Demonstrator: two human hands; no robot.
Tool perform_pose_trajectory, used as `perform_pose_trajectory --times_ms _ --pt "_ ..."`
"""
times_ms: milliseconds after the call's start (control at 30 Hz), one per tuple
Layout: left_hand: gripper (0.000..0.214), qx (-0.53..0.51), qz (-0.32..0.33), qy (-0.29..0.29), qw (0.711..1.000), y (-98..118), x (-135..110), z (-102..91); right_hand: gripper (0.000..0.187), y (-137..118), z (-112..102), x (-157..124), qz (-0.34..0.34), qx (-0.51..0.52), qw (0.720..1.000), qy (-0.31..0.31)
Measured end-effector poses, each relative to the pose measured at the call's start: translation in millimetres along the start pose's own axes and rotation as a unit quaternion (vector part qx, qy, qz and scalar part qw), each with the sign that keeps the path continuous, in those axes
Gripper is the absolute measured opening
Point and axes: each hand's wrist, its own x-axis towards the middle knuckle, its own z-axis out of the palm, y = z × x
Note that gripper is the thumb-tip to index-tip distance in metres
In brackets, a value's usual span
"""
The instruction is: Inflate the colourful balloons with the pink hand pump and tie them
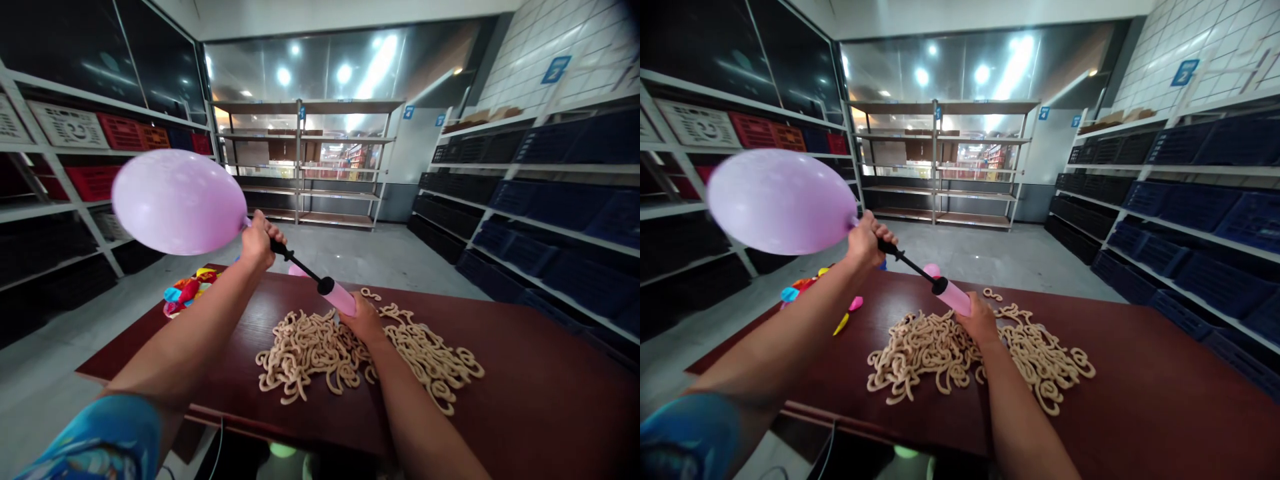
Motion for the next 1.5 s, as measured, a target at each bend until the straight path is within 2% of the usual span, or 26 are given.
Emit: perform_pose_trajectory --times_ms 67,167,433,500,567,700,967,1033,1100,1200,1500 --pt "0.045 -0.008 0.017 0.0 1.0 10 2 4.7 0.039 1 2 0 0.012 0.001 1.0 0.004" --pt "0.045 -0.016 0.028 -0.001 0.999 1 0 10.7 0.037 3 3 -1 0.014 -0.005 1.0 0.013" --pt "0.046 0.006 -0.041 0.036 0.998 -92 -28 4.2 0.035 2 4 -4 -0.01 -0.039 0.999 0.009" --pt "0.047 0.01 -0.045 0.04 0.998 -106 -35 2.4 0.036 1 5 -5 -0.017 -0.037 0.999 0.006" --pt "0.046 0.007 -0.044 0.036 0.998 -110 -38 1.6 0.037 1 4 -6 -0.019 -0.033 0.999 0.01" --pt "0.045 -0.002 -0.051 0.026 0.998 -91 -35 1.6 0.04 -2 -1 -5 -0.027 -0.015 0.999 0.017" --pt "0.044 -0.032 -0.016 0.017 0.999 -6 -9 5.7 0.038 0 -5 -2 -0.006 0.0 1.0 0.026" --pt "0.044 -0.034 -0.001 0.008 0.999 5 -5 7.8 0.037 1 -3 -2 0.006 0.002 1.0 0.02" --pt "0.045 -0.033 0.008 0.008 0.999 6 -4 9.3 0.036 1 -1 -2 0.014 0.005 1.0 0.011" --pt "0.046 -0.026 -0.001 0.012 1.0 -10 -8 9.4 0.034 3 1 -3 0.014 0.0 1.0 -0.003" --pt "0.046 0.016 -0.049 0.028 0.998 -98 -31 3.3 0.037 0 5 -5 -0.003 -0.031 0.999 -0.014"
